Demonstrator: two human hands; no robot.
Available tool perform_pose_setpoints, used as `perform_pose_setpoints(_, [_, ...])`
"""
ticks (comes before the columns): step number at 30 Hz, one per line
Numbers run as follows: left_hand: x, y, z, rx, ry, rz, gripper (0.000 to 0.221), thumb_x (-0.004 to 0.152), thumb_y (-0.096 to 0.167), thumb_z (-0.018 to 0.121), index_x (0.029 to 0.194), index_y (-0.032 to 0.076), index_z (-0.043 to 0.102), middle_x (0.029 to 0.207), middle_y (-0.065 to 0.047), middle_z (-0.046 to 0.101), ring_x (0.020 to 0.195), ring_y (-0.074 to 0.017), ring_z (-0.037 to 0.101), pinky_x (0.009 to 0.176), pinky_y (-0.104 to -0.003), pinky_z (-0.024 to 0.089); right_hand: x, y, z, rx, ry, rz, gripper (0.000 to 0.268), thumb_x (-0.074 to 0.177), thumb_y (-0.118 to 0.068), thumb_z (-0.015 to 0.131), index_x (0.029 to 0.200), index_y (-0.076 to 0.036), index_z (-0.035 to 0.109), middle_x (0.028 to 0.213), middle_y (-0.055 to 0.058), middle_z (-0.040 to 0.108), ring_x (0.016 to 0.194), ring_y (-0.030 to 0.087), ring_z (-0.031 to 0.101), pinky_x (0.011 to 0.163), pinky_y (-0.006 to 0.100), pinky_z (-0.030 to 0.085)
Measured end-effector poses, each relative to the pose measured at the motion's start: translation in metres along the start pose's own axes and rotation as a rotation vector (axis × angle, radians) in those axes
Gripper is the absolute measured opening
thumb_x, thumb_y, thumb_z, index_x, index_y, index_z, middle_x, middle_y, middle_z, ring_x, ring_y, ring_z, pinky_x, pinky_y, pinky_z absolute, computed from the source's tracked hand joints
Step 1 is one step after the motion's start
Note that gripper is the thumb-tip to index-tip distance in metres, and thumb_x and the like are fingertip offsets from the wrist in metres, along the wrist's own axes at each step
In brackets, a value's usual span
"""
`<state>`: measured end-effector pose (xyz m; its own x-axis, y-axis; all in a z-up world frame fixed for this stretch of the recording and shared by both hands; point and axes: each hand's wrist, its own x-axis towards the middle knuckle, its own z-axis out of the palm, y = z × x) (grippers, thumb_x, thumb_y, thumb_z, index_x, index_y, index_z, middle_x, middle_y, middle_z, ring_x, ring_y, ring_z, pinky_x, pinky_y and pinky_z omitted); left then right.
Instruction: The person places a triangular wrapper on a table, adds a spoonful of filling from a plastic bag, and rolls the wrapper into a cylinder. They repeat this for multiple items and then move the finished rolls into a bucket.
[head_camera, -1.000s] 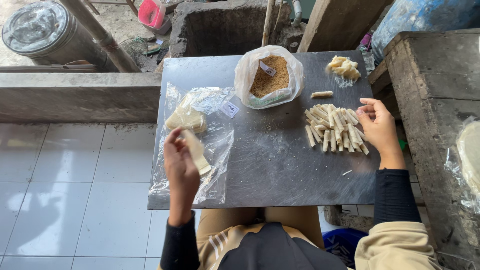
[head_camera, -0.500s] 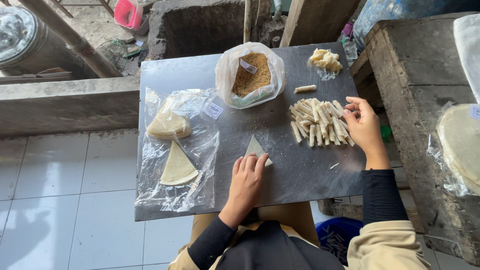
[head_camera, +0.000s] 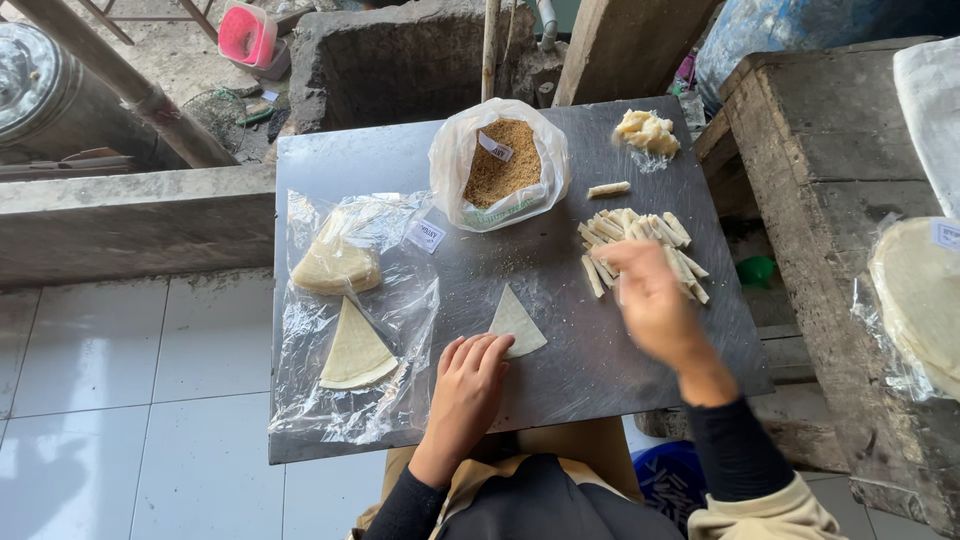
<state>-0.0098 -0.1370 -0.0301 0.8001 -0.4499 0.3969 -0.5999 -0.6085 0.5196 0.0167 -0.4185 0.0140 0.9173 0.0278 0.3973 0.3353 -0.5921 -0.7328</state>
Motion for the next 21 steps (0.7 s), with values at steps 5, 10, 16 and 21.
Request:
perform_pose_setpoints(5, [-0.003, -0.003, 0.0, 0.009, -0.009, 0.037, 0.038, 0.092, 0.004, 0.057, 0.129, 0.008, 0.061, 0.121, -0.007, 0.065, 0.123, -0.0247, 0.06, 0.111, -0.046, 0.04, -0.006, -0.016, 0.076, -0.216, -0.277, 0.015, 0.065, 0.079, 0.013, 0.047, 0.136, -0.01, 0.066, 0.153, 0.015, 0.048, 0.14, 0.034, 0.041, 0.116, 0.047, 0.026])
perform_pose_setpoints(10, [-0.003, -0.003, -0.003, 0.0, -0.001, 0.063, 0.042, 0.084, 0.002, 0.058, 0.125, 0.007, 0.063, 0.122, -0.008, 0.063, 0.125, -0.0261, 0.058, 0.112, -0.047, 0.039, -0.005, -0.002, 0.099, -0.343, -0.315, -0.015, 0.063, 0.081, 0.009, 0.05, 0.138, -0.014, 0.065, 0.162, 0.013, 0.037, 0.145, 0.035, 0.034, 0.115, 0.05, 0.02])
perform_pose_setpoints(16, [-0.005, -0.006, -0.004, -0.019, -0.006, 0.058, 0.04, 0.084, 0.002, 0.058, 0.124, 0.007, 0.065, 0.122, -0.008, 0.063, 0.126, -0.0259, 0.058, 0.113, -0.047, 0.039, -0.003, -0.012, 0.101, -0.587, -0.394, -0.047, 0.062, 0.08, -0.001, 0.057, 0.14, -0.015, 0.062, 0.163, 0.013, 0.032, 0.144, 0.038, 0.03, 0.113, 0.057, 0.017])
perform_pose_setpoints(21, [-0.005, -0.005, -0.002, -0.011, -0.01, 0.05, 0.04, 0.085, 0.004, 0.057, 0.124, 0.007, 0.065, 0.123, -0.008, 0.063, 0.126, -0.0255, 0.058, 0.113, -0.047, 0.039, -0.006, -0.02, 0.106, -1.177, -0.237, -0.351, 0.057, 0.089, -0.018, 0.062, 0.147, -0.017, 0.062, 0.166, 0.007, 0.034, 0.15, 0.031, 0.03, 0.12, 0.056, 0.018])
